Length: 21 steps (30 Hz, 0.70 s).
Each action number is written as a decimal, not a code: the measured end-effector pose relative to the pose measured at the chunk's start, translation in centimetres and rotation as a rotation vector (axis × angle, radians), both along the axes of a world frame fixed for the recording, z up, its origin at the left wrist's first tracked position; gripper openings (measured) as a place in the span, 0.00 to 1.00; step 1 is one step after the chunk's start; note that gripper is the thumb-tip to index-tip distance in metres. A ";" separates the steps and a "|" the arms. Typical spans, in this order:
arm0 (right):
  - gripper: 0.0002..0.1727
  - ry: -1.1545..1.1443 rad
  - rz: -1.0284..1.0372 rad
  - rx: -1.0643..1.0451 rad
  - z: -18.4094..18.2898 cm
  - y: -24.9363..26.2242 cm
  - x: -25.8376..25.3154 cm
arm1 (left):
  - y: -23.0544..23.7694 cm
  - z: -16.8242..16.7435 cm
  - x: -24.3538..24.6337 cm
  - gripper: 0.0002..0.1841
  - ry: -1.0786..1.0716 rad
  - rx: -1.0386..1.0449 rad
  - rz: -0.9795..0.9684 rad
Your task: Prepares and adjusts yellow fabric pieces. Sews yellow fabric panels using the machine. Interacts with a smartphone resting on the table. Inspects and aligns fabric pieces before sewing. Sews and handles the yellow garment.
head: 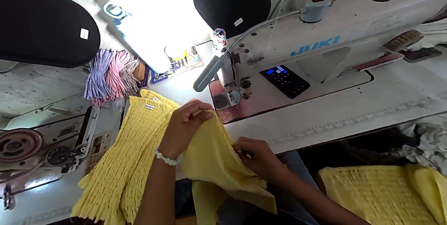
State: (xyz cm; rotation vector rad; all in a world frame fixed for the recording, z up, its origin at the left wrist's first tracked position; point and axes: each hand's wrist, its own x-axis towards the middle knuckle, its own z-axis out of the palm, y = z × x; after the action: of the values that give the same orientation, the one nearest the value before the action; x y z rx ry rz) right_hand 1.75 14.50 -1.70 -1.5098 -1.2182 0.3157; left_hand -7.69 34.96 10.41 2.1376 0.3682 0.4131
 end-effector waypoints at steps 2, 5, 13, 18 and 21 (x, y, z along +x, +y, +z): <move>0.07 -0.228 -0.137 0.087 -0.4 -0.3 0.0 | -0.3 1.0 -1.4 0.05 -0.061 0.065 0.013; 0.07 -0.234 -0.144 0.116 0.6 -1.4 -0.2 | -1.0 2.4 -2.8 0.06 -0.103 0.116 0.071; 0.05 0.352 0.279 -0.025 0.4 -3.7 -2.3 | -1.8 3.1 -0.5 0.05 0.086 0.272 0.115; 0.07 0.702 0.152 -0.189 -0.8 -5.3 -3.7 | -0.7 -1.7 5.6 0.08 0.381 0.264 0.027; 0.06 0.751 -0.005 -0.291 -1.5 -5.2 -3.9 | -0.3 -6.0 9.6 0.10 0.585 0.225 -0.002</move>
State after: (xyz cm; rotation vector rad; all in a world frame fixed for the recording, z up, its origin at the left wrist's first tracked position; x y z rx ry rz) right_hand -2.14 9.35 -3.19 -1.4291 -0.5804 0.9895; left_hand 1.93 34.68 4.40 2.4553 0.6721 -0.1963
